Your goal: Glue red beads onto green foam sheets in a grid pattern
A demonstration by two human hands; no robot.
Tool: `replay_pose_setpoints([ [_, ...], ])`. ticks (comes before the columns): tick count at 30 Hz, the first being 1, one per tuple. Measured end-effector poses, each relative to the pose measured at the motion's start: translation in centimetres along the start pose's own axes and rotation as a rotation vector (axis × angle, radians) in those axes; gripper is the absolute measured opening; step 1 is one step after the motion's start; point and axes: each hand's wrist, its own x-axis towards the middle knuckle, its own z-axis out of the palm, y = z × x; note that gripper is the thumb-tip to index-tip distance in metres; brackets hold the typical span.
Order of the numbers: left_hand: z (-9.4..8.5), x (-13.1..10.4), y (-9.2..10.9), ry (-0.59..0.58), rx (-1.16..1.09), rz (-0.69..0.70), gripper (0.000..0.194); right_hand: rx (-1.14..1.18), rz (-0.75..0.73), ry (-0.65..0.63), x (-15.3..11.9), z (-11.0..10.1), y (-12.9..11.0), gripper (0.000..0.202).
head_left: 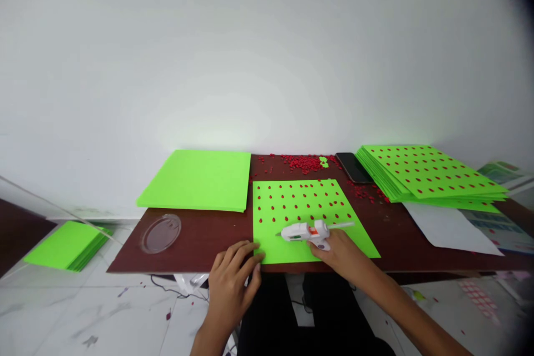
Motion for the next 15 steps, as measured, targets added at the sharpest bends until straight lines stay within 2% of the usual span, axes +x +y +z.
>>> replay_pose_setpoints([
  [9,-0.2,0.1,0.1,-0.005,-0.012,0.002,0.025,0.061,-0.047,0.016,0.4,-0.9,-0.1,0.022],
  [15,-0.2,0.2,0.1,0.001,-0.011,0.008,0.024,0.043,-0.012,0.001,0.2,-1.2,-0.5,0.019],
])
